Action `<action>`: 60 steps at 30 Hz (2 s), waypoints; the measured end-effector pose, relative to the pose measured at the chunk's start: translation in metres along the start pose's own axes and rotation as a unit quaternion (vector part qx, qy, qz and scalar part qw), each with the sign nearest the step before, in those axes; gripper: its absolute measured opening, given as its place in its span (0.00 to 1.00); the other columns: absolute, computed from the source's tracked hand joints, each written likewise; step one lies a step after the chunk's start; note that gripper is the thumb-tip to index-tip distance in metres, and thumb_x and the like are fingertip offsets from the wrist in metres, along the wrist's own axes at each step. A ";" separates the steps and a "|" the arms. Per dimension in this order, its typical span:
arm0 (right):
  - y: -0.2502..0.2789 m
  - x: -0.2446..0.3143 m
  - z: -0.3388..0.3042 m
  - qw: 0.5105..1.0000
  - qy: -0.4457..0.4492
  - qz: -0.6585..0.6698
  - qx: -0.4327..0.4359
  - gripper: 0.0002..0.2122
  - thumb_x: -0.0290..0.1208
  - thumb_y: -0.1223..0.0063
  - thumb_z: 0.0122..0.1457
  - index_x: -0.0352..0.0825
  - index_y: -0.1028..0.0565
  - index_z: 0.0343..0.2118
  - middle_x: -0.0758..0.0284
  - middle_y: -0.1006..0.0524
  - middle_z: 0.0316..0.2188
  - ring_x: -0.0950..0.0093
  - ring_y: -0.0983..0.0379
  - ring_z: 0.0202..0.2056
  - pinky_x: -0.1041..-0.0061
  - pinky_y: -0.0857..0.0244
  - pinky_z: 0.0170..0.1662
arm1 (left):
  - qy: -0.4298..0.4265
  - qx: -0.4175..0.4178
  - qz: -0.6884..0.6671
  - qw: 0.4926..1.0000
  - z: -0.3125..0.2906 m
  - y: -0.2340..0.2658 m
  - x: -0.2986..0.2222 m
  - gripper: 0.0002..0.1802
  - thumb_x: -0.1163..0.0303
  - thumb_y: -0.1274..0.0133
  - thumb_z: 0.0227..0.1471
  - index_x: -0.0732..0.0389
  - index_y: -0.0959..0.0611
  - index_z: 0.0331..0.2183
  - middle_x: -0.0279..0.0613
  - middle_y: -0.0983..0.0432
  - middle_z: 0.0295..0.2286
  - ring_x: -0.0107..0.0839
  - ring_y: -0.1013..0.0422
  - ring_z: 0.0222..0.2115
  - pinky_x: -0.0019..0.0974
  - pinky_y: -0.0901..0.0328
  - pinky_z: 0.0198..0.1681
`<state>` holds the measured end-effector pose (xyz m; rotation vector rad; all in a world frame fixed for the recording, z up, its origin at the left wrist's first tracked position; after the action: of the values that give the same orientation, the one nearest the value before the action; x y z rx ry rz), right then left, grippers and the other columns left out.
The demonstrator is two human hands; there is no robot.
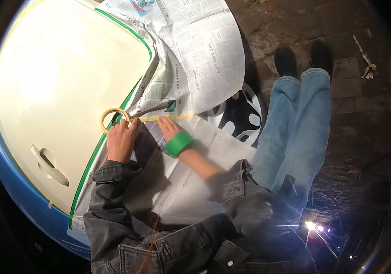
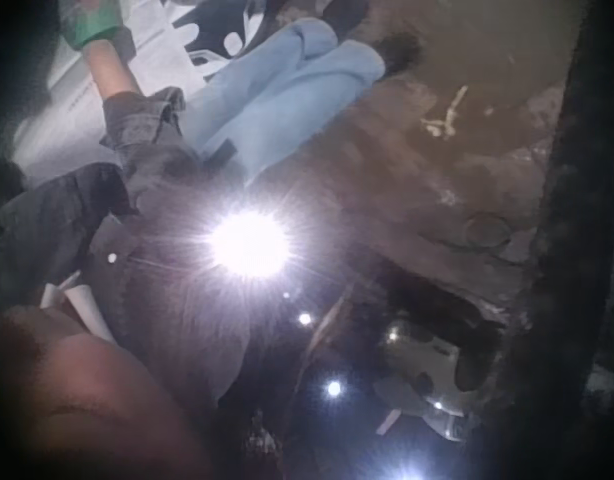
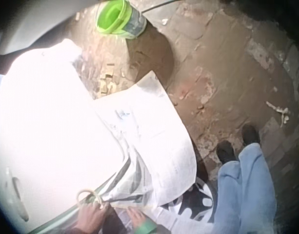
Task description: The person applies masking tape to a white car part covered with newspaper and plastic sheeting. They smooth the tape along edges and corners, then walk around the garage to reposition the part.
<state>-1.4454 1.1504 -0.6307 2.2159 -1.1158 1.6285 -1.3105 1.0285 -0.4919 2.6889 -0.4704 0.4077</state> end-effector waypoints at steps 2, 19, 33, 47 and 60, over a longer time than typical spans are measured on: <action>-0.003 0.008 0.006 1.000 -0.003 -0.014 -0.013 0.29 0.15 0.56 0.52 0.30 0.39 0.61 0.55 0.37 0.60 0.59 0.41 0.61 0.66 0.44 0.63 | -0.005 0.011 -0.003 1.000 -0.001 0.000 0.000 0.19 0.68 0.51 0.53 0.50 0.21 0.48 0.41 0.31 0.28 0.38 0.30 0.27 0.40 0.37 0.30; -0.017 0.039 0.035 0.999 0.036 -0.038 -0.013 0.20 0.23 0.56 0.59 0.32 0.34 0.56 0.60 0.33 0.57 0.62 0.35 0.57 0.68 0.37 0.58 | 0.088 -0.026 -0.036 0.995 0.005 0.017 0.034 0.13 0.66 0.47 0.53 0.52 0.20 0.42 0.41 0.27 0.18 0.41 0.27 0.20 0.43 0.34 0.24; -0.013 0.077 0.050 0.992 -0.031 -0.116 0.043 0.26 0.23 0.56 0.54 0.37 0.36 0.59 0.57 0.34 0.54 0.60 0.38 0.56 0.66 0.37 0.56 | 0.041 0.034 0.021 0.998 0.013 0.009 0.052 0.02 0.71 0.48 0.46 0.58 0.23 0.25 0.45 0.24 0.21 0.44 0.25 0.23 0.44 0.33 0.26; -0.017 0.100 0.073 0.987 -0.130 0.095 0.031 0.18 0.25 0.51 0.54 0.37 0.35 0.49 0.57 0.33 0.48 0.53 0.32 0.49 0.60 0.34 0.51 | 0.024 0.018 0.052 0.998 0.010 -0.002 0.047 0.03 0.69 0.47 0.45 0.57 0.22 0.25 0.42 0.24 0.19 0.39 0.26 0.22 0.39 0.34 0.28; -0.040 0.092 0.075 0.996 -0.088 0.003 0.024 0.20 0.30 0.53 0.55 0.37 0.33 0.53 0.61 0.33 0.45 0.63 0.37 0.50 0.63 0.36 0.49 | 0.006 -0.016 0.038 0.999 0.007 -0.008 0.049 0.04 0.69 0.48 0.47 0.57 0.22 0.26 0.39 0.26 0.18 0.35 0.26 0.21 0.38 0.35 0.30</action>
<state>-1.3520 1.0960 -0.5679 2.4289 -1.1382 1.5015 -1.2619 1.0194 -0.4833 2.6435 -0.5725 0.4335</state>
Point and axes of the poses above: each hand's wrist, its own z-axis towards the middle knuckle, its own y-axis out of the back of the hand, x = y × z, the point moved 1 cm from there along z, towards the middle knuckle
